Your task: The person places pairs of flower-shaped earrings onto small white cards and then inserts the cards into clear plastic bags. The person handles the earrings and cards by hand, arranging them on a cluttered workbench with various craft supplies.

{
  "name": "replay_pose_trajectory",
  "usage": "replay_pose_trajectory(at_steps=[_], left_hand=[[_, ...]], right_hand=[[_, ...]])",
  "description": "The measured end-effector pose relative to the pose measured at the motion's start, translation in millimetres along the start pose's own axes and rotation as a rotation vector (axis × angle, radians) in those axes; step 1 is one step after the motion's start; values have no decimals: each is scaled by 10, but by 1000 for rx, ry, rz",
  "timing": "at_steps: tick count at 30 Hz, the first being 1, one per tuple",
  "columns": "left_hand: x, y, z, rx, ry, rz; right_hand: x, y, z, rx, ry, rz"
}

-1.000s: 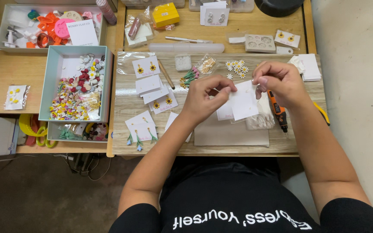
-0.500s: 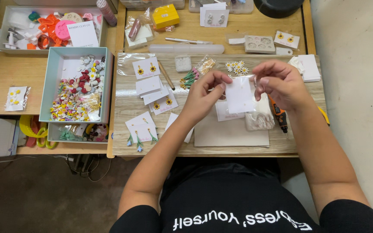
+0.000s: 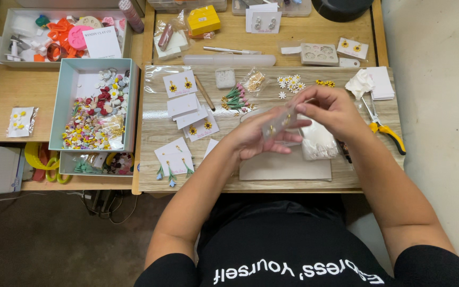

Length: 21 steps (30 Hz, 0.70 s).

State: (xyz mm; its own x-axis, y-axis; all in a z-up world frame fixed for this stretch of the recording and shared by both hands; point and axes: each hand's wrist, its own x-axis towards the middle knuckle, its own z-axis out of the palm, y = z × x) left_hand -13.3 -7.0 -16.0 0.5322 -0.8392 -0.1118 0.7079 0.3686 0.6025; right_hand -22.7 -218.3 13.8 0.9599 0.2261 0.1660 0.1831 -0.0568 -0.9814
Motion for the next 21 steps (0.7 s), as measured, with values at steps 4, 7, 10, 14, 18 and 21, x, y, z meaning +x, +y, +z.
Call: replay_pose_trajectory(at_steps=[4, 7, 10, 14, 18, 21], left_hand=[[15, 100, -118, 200, 190, 72], [-42, 175, -71, 394, 286, 221], [-116, 231, 79, 502, 407, 310], [14, 100, -137, 584, 475, 343], [81, -1, -258, 640, 484, 319], [34, 109, -200, 799, 514, 341]], right_hand=[[18, 269, -165, 25, 148, 59], [34, 225, -166, 21, 205, 86], [7, 109, -64, 8, 186, 92], [-3, 51, -30, -7, 179, 119], [26, 105, -7, 18, 144, 186], [1, 162, -45, 40, 104, 244]])
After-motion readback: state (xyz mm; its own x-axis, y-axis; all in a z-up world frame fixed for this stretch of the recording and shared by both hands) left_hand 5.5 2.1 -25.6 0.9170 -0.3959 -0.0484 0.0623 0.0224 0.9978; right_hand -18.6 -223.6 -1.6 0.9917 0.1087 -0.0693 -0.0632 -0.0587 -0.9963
